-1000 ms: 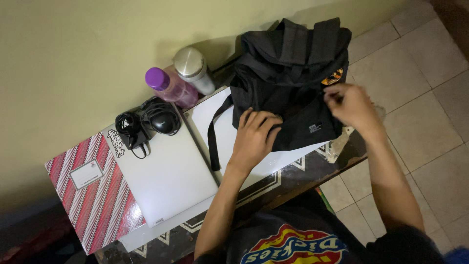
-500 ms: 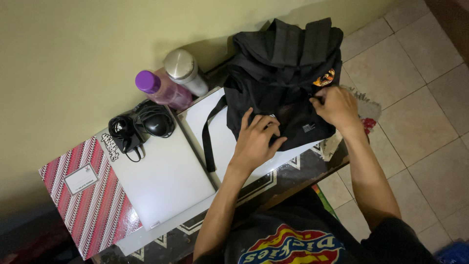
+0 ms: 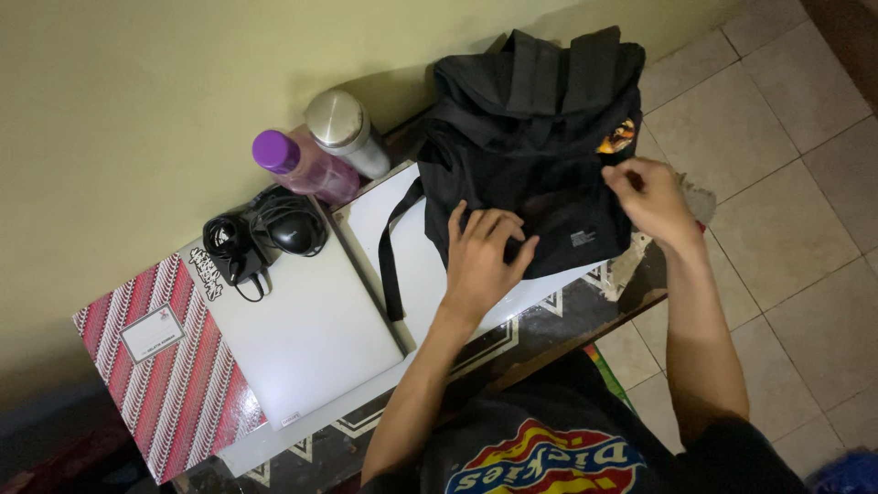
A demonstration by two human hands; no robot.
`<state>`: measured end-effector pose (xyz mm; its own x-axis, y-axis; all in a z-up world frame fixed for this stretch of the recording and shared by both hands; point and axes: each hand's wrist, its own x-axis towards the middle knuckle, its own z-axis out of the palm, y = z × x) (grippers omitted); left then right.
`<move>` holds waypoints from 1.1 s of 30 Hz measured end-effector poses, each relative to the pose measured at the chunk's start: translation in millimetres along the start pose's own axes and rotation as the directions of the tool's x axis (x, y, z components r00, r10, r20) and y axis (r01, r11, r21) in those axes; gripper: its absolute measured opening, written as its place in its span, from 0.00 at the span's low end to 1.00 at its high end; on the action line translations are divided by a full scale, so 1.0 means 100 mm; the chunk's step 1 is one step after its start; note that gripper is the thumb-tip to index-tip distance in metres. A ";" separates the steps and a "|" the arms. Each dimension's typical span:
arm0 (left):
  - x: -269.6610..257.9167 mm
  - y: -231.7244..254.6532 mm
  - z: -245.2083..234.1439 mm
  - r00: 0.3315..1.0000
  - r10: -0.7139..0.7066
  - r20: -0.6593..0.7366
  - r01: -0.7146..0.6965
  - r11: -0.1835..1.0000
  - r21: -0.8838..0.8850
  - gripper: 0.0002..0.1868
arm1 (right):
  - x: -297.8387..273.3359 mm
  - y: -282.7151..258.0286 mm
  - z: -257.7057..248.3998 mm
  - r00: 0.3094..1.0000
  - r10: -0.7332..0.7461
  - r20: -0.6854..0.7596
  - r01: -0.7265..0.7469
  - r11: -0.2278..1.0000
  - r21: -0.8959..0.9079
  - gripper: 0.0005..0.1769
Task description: The person packs a black backpack with daily essentials from a table. They place a charger, wallet, glasses, lip balm, a patterned notebook, and a laptop into the bag, then zip it closed. A computer mouse and power adapter remain on the table.
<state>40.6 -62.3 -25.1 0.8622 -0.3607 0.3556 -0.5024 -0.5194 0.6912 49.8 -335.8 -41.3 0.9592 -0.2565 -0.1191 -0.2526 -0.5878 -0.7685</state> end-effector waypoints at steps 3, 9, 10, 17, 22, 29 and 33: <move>0.07 0.13 0.06 0.992 -0.019 -0.122 0.026 0.998 0.057 0.08 | -0.14 -0.08 -0.14 0.996 0.067 -0.054 -0.061 0.993 0.100 0.13; 0.30 0.39 0.39 0.991 0.111 -0.074 -0.116 0.991 -0.060 0.21 | -0.38 -0.24 -0.09 0.961 -0.126 -0.246 0.128 0.992 -0.006 0.06; 0.36 0.41 0.48 0.992 0.121 -0.036 -0.124 0.988 -0.088 0.23 | -0.40 -0.27 -0.06 0.951 -0.190 -0.244 0.190 0.981 -0.023 0.05; 0.50 0.40 0.93 0.990 0.110 -0.088 -0.127 0.967 -0.220 0.18 | -0.48 -0.22 -0.11 0.908 -0.380 -0.176 0.372 0.925 -0.076 0.06; 0.54 0.29 0.94 0.990 0.109 -0.093 -0.127 0.968 -0.214 0.12 | -0.35 0.01 -0.09 0.953 -0.288 -0.098 0.303 0.914 0.269 0.13; 0.62 0.19 0.87 0.976 0.219 -0.021 -0.218 0.955 -0.200 0.08 | -0.20 -0.02 0.04 0.869 -0.467 -0.163 0.482 0.873 0.069 0.18; 0.60 0.14 0.89 0.956 0.292 0.009 -0.287 0.947 -0.144 0.07 | -0.16 -0.09 0.03 0.875 -0.465 -0.133 0.453 0.884 -0.114 0.14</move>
<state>79.2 -160.2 -49.9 0.6776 -0.5031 0.5364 -0.7143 -0.2765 0.6429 37.2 -324.1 -34.1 0.9399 -0.0532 0.3372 0.1966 -0.7231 -0.6621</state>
